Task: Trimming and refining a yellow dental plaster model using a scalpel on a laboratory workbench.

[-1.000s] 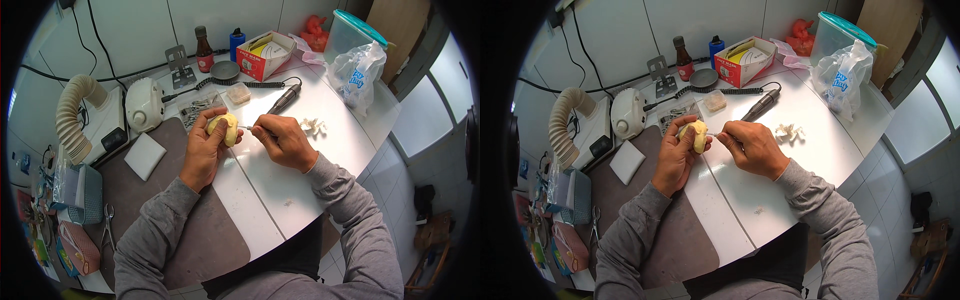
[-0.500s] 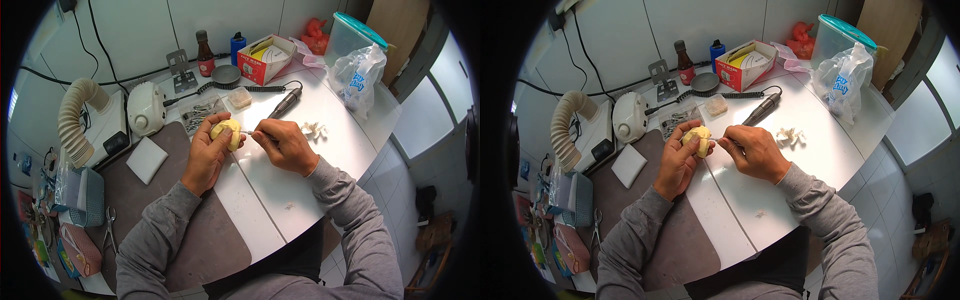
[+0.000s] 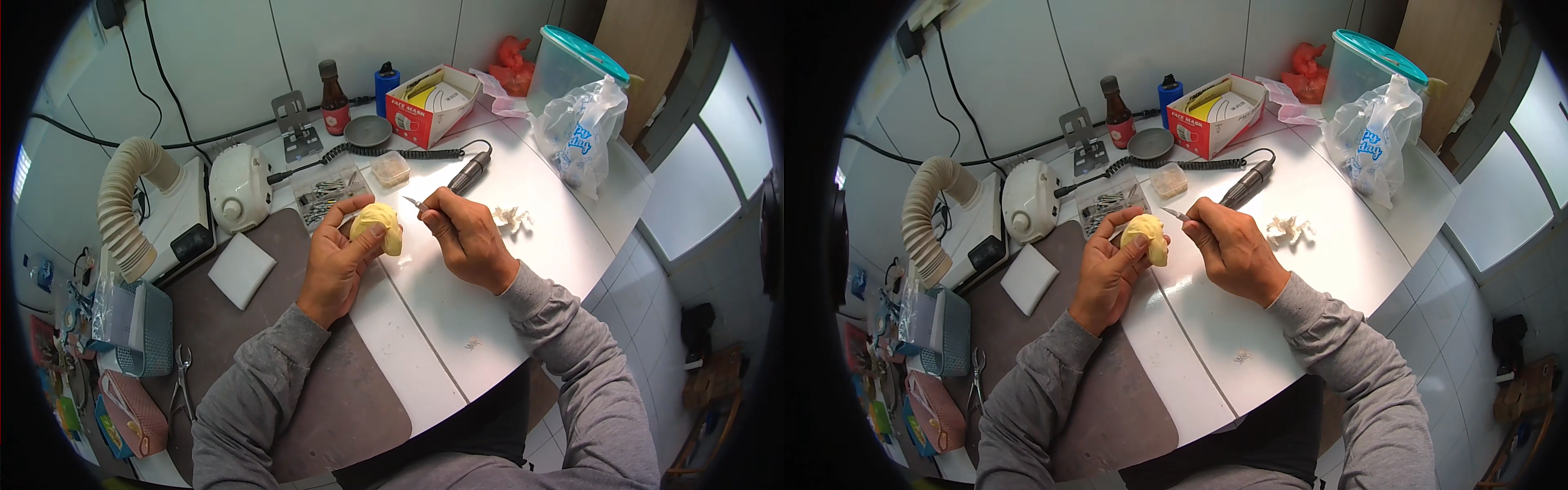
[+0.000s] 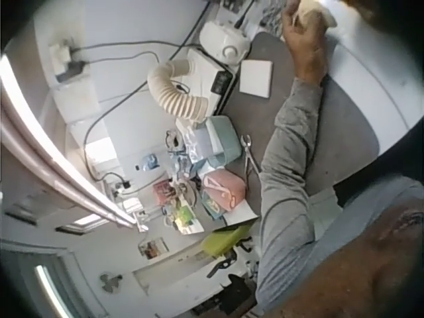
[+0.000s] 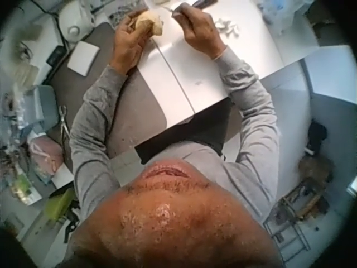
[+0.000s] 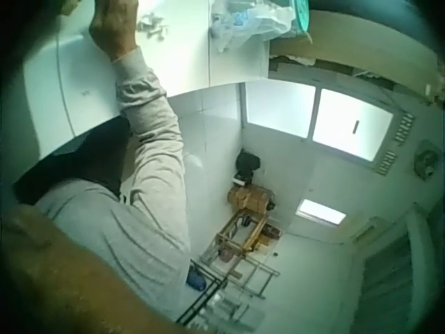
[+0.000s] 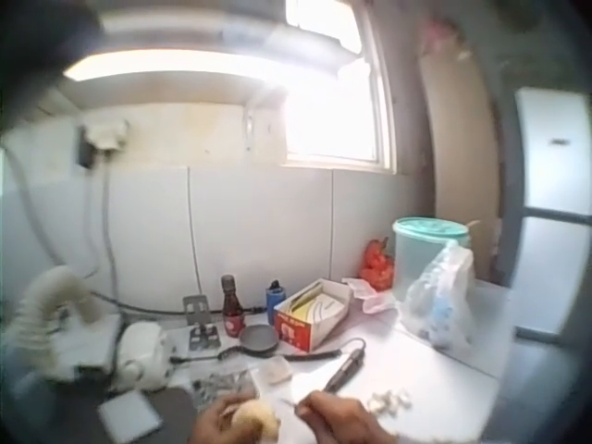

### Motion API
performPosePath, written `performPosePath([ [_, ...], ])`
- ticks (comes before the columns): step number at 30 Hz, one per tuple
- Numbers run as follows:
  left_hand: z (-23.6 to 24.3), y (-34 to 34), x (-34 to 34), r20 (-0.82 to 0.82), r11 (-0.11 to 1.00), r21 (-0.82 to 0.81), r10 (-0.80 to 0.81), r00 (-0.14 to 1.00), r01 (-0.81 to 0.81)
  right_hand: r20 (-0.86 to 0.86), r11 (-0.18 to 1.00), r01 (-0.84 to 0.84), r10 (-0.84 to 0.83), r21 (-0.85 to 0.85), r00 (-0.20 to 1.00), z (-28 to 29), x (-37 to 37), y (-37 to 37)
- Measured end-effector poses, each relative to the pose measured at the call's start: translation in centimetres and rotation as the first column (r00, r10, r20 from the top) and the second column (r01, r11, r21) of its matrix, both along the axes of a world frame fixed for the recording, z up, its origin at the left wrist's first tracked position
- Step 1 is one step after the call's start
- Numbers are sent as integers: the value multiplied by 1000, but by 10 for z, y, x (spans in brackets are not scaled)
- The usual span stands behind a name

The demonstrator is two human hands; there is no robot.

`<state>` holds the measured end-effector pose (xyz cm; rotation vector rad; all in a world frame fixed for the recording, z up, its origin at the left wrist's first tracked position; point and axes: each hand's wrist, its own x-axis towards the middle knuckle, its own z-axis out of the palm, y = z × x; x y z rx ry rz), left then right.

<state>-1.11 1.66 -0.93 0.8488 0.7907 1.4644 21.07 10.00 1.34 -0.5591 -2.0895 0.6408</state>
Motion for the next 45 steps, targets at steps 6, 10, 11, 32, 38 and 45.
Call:
performPosePath([
  [6, -3, 0, -1, 62, 998, 65, 5, 998, -9, 78, 995, -78, 82, -56, 994, 12, 6, -5],
  [10, -7, 0, -3, 70, 996, 88, -10, 997, 4, 128, 995, -95, 99, -32, 987, 13, 3, -7],
  [11, -5, 0, -1, 71, 996, 87, -12, 997, 5, 129, 995, -94, 97, -32, 987, 12, 3, -7],
  [32, 6, -11, 17, -370, 967, 162, -124, 921, 195, 108, 977, -210, 206, 28, 973, 10, 8, 0],
  [38, 6, -11, 14, -475, 981, 123, -73, 877, 148, 32, 977, -196, 194, 86, 981, 5, 4, 4],
  [45, -3, -10, 18, -512, 979, 202, 95, 854, 12, 41, 989, -140, 138, 54, 990, 12, 8, 4],
])
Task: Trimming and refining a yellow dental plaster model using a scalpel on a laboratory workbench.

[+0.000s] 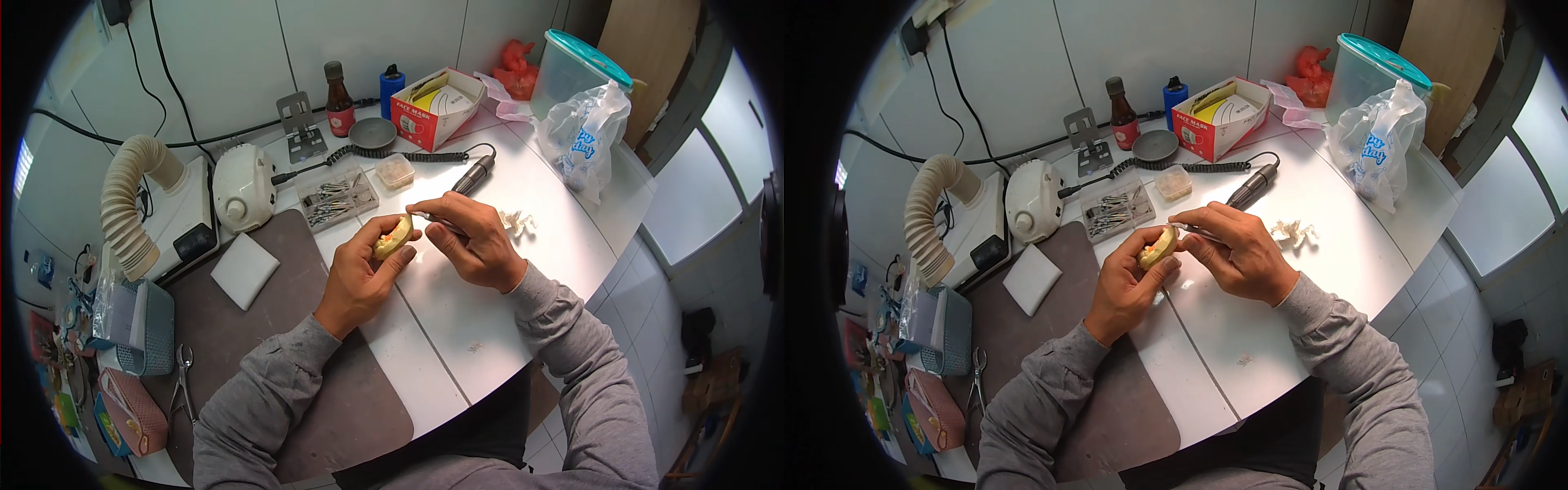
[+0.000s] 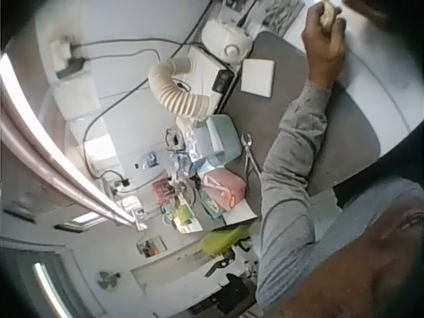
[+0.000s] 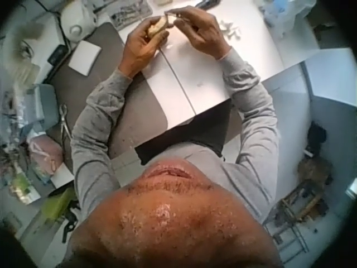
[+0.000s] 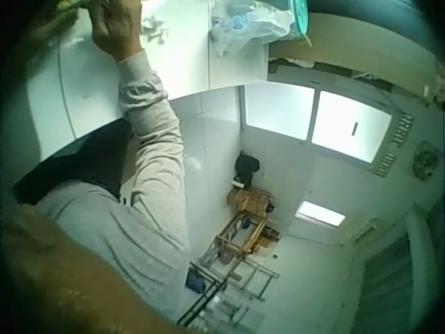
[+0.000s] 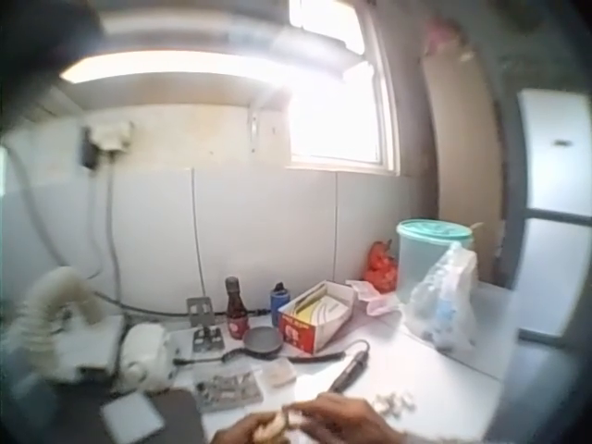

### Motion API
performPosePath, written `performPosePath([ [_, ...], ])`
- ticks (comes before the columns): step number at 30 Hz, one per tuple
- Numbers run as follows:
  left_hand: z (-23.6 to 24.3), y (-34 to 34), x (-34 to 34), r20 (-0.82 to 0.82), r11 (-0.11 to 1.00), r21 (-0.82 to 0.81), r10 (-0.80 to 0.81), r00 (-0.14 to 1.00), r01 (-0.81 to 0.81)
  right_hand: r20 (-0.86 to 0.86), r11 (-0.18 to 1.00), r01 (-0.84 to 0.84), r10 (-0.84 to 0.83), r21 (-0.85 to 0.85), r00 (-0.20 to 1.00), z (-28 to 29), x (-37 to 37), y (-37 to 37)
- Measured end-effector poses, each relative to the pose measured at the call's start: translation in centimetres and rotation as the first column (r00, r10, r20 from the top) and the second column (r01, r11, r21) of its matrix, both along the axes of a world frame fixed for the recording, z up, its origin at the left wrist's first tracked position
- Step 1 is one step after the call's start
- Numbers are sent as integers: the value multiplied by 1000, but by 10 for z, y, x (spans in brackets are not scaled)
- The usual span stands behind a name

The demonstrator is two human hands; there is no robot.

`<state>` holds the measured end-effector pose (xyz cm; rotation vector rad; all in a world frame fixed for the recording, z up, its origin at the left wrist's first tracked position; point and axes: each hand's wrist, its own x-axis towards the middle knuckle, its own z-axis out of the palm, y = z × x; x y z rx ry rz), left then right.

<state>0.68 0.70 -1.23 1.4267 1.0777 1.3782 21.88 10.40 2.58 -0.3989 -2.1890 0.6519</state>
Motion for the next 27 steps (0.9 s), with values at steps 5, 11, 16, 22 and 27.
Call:
performPosePath([
  [5, 4, 1, 2, 5, 999, 25, 46, 999, -47, -7, 1000, 18, -18, -24, 1000, 2, 1, -1],
  [11, 1, 2, 2, -6, 995, 72, 64, 998, -63, 1, 999, 30, -30, 23, 1000, -2, 0, 0],
  [16, 5, 0, -2, -40, 1000, 19, 18, 999, -17, 68, 999, 48, -47, -4, 997, 0, 1, -2],
  [22, 5, 0, -4, -84, 999, -28, 24, 996, -26, 64, 999, 27, -29, 28, 998, -2, -1, -1],
  [27, 3, 0, -2, -34, 999, -36, 38, 999, -40, 65, 1000, 20, -21, 17, 998, -2, -1, -2],
])
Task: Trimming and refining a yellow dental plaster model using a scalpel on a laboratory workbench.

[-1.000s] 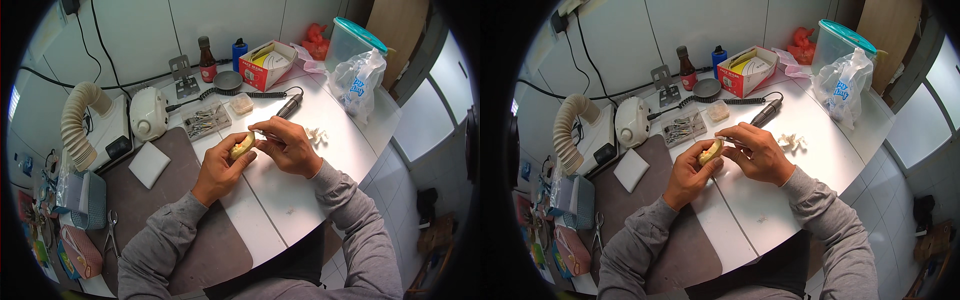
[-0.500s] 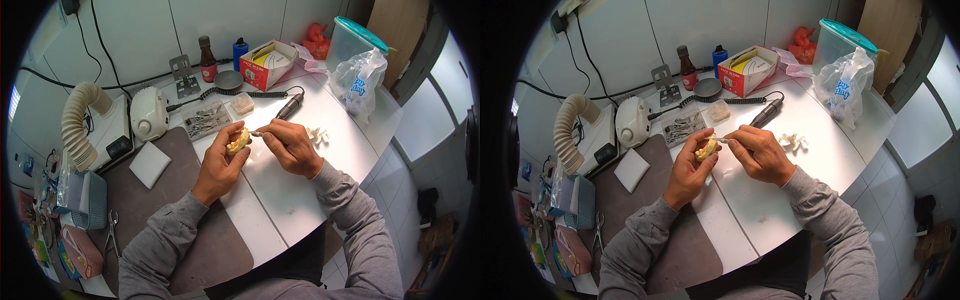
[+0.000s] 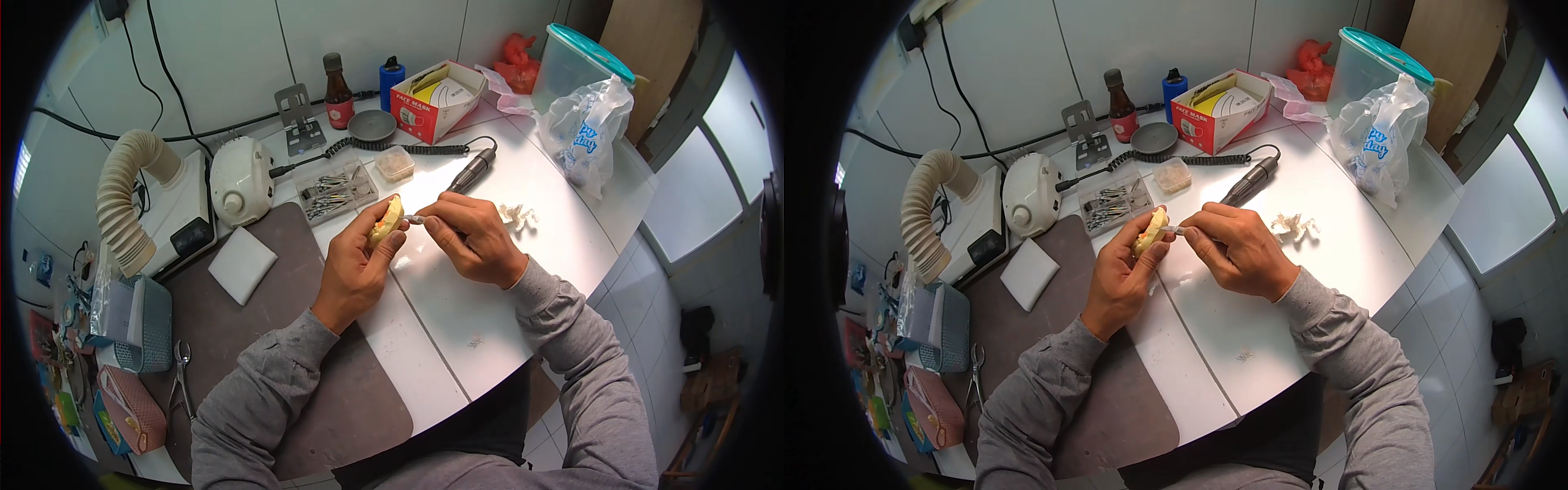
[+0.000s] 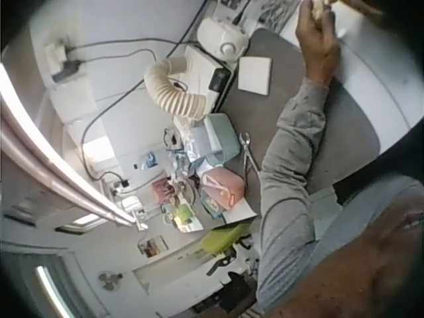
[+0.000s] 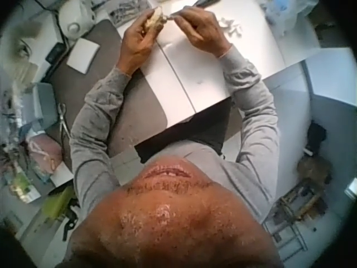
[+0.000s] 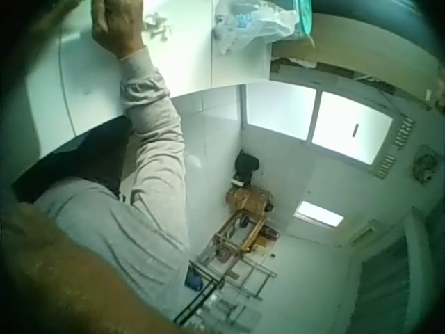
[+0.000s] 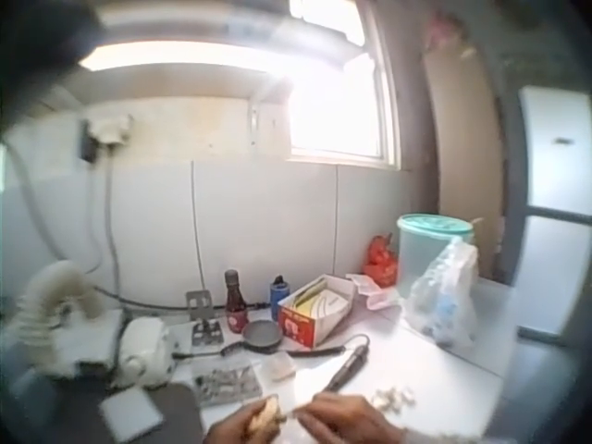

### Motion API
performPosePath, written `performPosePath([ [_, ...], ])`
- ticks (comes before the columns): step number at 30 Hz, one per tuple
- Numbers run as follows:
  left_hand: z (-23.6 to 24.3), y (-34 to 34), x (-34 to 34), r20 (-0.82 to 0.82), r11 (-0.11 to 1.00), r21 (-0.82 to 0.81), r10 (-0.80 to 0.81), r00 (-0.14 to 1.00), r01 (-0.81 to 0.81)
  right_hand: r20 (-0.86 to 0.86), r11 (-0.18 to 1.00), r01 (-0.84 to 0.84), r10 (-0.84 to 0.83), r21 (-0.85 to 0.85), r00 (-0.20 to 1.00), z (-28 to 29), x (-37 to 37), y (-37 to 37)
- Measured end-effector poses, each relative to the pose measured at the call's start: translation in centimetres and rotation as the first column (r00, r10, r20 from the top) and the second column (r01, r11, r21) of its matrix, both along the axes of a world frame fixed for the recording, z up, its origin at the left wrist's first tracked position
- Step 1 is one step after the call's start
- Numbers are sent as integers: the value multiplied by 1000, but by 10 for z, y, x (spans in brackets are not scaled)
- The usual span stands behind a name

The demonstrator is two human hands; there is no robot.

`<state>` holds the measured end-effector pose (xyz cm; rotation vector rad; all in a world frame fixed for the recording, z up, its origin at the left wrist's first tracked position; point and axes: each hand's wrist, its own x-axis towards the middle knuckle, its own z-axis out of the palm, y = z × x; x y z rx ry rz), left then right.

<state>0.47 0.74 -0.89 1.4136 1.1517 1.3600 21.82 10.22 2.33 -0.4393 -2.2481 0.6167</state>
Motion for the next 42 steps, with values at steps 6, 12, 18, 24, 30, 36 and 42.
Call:
performPosePath([
  [6, -3, 1, 2, 101, 997, 82, -13, 995, 5, 4, 1000, 1, -1, -17, 1000, 4, 2, -1],
  [12, 2, -2, 2, 67, 999, 46, -29, 997, 25, -14, 999, -29, 29, -30, 1000, 6, 3, -2],
  [18, 10, -3, 1, 15, 999, 23, -40, 999, 39, 4, 999, -44, 44, -31, 999, 4, 3, -3],
  [24, 9, -2, 3, 11, 996, 92, -7, 1000, 6, 4, 997, -68, 69, -44, 998, 7, 1, -6],
  [30, 8, -5, 1, -46, 996, 76, 50, 998, -46, 8, 997, -43, 44, -58, 999, 8, 3, -6],
  [36, 3, -5, 6, -19, 993, 76, 87, 996, -85, 16, 998, -15, 16, -62, 1000, 4, 1, -8],
  [42, 8, -1, 1, 0, 996, -16, 89, 996, -89, 85, 996, 5, 2, -91, 996, 7, -1, -9],
])
